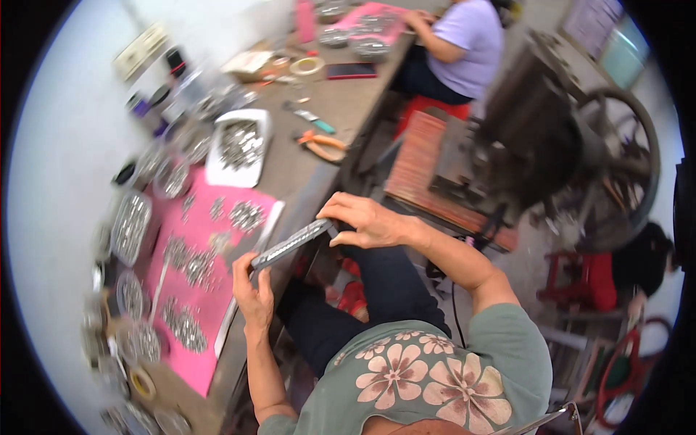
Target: The person sorts small metal butterfly-shaped parts into a jig by hand, then processes them using a manual wheel press.
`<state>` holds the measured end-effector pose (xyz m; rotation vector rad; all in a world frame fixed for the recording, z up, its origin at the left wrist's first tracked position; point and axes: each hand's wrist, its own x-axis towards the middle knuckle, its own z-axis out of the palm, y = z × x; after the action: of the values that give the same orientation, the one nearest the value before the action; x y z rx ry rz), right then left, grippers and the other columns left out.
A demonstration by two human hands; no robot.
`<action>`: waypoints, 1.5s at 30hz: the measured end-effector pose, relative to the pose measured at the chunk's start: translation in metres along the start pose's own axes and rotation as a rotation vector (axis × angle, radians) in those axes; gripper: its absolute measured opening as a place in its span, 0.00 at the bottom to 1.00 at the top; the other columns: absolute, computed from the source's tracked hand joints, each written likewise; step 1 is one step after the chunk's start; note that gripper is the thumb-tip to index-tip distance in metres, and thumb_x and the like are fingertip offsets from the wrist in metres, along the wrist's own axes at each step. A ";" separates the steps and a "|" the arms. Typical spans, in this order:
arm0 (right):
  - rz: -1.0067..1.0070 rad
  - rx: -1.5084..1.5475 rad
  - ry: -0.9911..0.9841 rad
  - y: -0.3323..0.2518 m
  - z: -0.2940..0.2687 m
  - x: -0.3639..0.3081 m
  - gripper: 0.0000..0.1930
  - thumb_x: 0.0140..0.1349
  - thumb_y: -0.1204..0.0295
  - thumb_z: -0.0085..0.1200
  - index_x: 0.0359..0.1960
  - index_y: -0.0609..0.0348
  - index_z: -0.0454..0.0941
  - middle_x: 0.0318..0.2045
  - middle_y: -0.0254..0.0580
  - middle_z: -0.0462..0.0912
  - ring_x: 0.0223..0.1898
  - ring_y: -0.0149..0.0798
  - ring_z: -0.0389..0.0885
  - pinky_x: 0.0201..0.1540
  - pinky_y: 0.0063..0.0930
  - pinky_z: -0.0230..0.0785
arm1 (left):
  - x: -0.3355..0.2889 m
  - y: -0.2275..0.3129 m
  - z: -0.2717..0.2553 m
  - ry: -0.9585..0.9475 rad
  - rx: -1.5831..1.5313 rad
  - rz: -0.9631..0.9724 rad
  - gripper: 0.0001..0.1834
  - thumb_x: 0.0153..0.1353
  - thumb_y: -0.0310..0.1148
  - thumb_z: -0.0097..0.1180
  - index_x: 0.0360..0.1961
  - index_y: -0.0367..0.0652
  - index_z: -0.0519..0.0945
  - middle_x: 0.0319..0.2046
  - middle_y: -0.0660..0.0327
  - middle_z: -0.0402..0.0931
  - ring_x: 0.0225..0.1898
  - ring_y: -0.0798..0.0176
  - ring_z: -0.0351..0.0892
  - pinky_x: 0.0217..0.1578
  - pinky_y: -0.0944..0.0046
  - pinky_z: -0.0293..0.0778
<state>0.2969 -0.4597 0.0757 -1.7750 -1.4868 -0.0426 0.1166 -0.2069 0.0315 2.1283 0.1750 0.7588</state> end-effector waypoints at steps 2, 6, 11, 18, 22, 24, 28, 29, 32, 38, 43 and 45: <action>0.167 -0.038 0.078 0.000 -0.045 -0.042 0.26 0.55 0.69 0.72 0.54 0.64 0.77 0.46 0.48 0.79 0.46 0.48 0.81 0.50 0.38 0.76 | 0.032 0.013 0.056 -0.113 -0.196 -0.053 0.15 0.63 0.19 0.61 0.51 0.36 0.78 0.44 0.56 0.78 0.44 0.62 0.79 0.47 0.64 0.75; 0.550 -0.214 0.316 -0.016 -0.116 -0.136 0.25 0.51 0.70 0.74 0.51 0.62 0.80 0.42 0.43 0.80 0.43 0.40 0.82 0.48 0.31 0.76 | 0.094 0.065 0.187 -0.447 -0.507 0.036 0.19 0.66 0.21 0.58 0.58 0.37 0.78 0.42 0.63 0.78 0.44 0.71 0.77 0.47 0.68 0.74; 0.678 -0.475 0.502 -0.023 -0.144 -0.192 0.22 0.47 0.70 0.76 0.42 0.62 0.79 0.35 0.41 0.78 0.36 0.39 0.79 0.41 0.31 0.74 | 0.122 0.107 0.333 -0.646 -0.717 0.087 0.21 0.70 0.23 0.51 0.63 0.36 0.77 0.49 0.55 0.80 0.50 0.66 0.79 0.53 0.70 0.71; 0.735 -0.589 0.674 0.011 -0.116 -0.187 0.28 0.40 0.59 0.82 0.28 0.57 0.71 0.25 0.37 0.75 0.30 0.44 0.73 0.36 0.38 0.67 | 0.135 0.146 0.426 -0.774 -0.780 0.020 0.21 0.71 0.25 0.50 0.65 0.35 0.76 0.53 0.51 0.82 0.56 0.61 0.80 0.58 0.65 0.71; 0.723 -0.614 0.645 0.016 -0.114 -0.195 0.21 0.48 0.63 0.77 0.35 0.57 0.77 0.33 0.41 0.81 0.38 0.46 0.78 0.46 0.40 0.68 | 0.125 0.158 0.440 -0.820 -0.769 0.064 0.22 0.72 0.26 0.49 0.66 0.36 0.74 0.57 0.48 0.81 0.60 0.53 0.80 0.61 0.61 0.70; 0.604 -0.656 0.721 -0.021 -0.128 -0.197 0.21 0.52 0.67 0.75 0.44 0.59 0.80 0.44 0.46 0.82 0.47 0.49 0.80 0.55 0.41 0.69 | 0.124 0.153 0.434 -0.833 -0.732 0.086 0.23 0.73 0.28 0.48 0.68 0.37 0.72 0.61 0.49 0.78 0.65 0.51 0.76 0.65 0.60 0.67; 0.185 -1.225 1.153 -0.141 -0.188 -0.261 0.25 0.62 0.74 0.65 0.57 0.72 0.69 0.55 0.58 0.76 0.56 0.54 0.77 0.61 0.47 0.72 | 0.123 0.154 0.379 -0.863 -0.813 0.034 0.27 0.75 0.32 0.48 0.72 0.35 0.66 0.70 0.45 0.68 0.73 0.49 0.65 0.71 0.62 0.59; 0.056 -1.384 1.228 -0.166 -0.203 -0.278 0.23 0.66 0.73 0.60 0.58 0.73 0.67 0.55 0.60 0.76 0.55 0.53 0.77 0.62 0.46 0.72 | 0.118 0.150 0.372 -0.892 -0.763 0.063 0.31 0.73 0.36 0.52 0.74 0.35 0.63 0.72 0.45 0.64 0.75 0.49 0.60 0.72 0.59 0.55; 0.342 -0.968 1.627 -0.158 -0.199 -0.310 0.20 0.65 0.81 0.59 0.57 0.70 0.68 0.47 0.52 0.80 0.48 0.41 0.80 0.57 0.37 0.72 | 0.098 0.151 0.361 -0.938 -0.604 0.235 0.42 0.68 0.46 0.60 0.76 0.36 0.59 0.76 0.46 0.58 0.78 0.49 0.52 0.75 0.50 0.48; 0.695 -0.823 1.616 -0.146 -0.215 -0.322 0.13 0.67 0.78 0.62 0.49 0.66 0.72 0.30 0.40 0.80 0.30 0.31 0.78 0.40 0.26 0.72 | 0.092 0.149 0.355 -0.891 -0.446 0.355 0.62 0.50 0.59 0.73 0.77 0.35 0.56 0.77 0.47 0.53 0.80 0.49 0.46 0.77 0.41 0.39; 0.905 -0.814 1.400 -0.217 -0.293 -0.258 0.14 0.68 0.69 0.62 0.46 0.66 0.75 0.27 0.36 0.77 0.23 0.28 0.74 0.31 0.22 0.67 | 0.095 0.156 0.364 -0.862 -0.328 0.467 0.60 0.50 0.59 0.73 0.75 0.34 0.60 0.75 0.47 0.59 0.79 0.45 0.48 0.76 0.39 0.40; 1.014 -0.775 1.228 -0.231 -0.339 -0.248 0.15 0.69 0.64 0.60 0.44 0.64 0.75 0.28 0.37 0.76 0.22 0.27 0.72 0.30 0.22 0.65 | 0.098 0.162 0.367 -0.865 -0.294 0.477 0.59 0.50 0.58 0.73 0.75 0.34 0.60 0.75 0.47 0.59 0.79 0.44 0.48 0.76 0.39 0.40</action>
<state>0.1786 -0.8624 0.3084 -2.1666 0.4170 -1.0647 0.3844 -0.5212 0.0326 2.0339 -0.8694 0.0458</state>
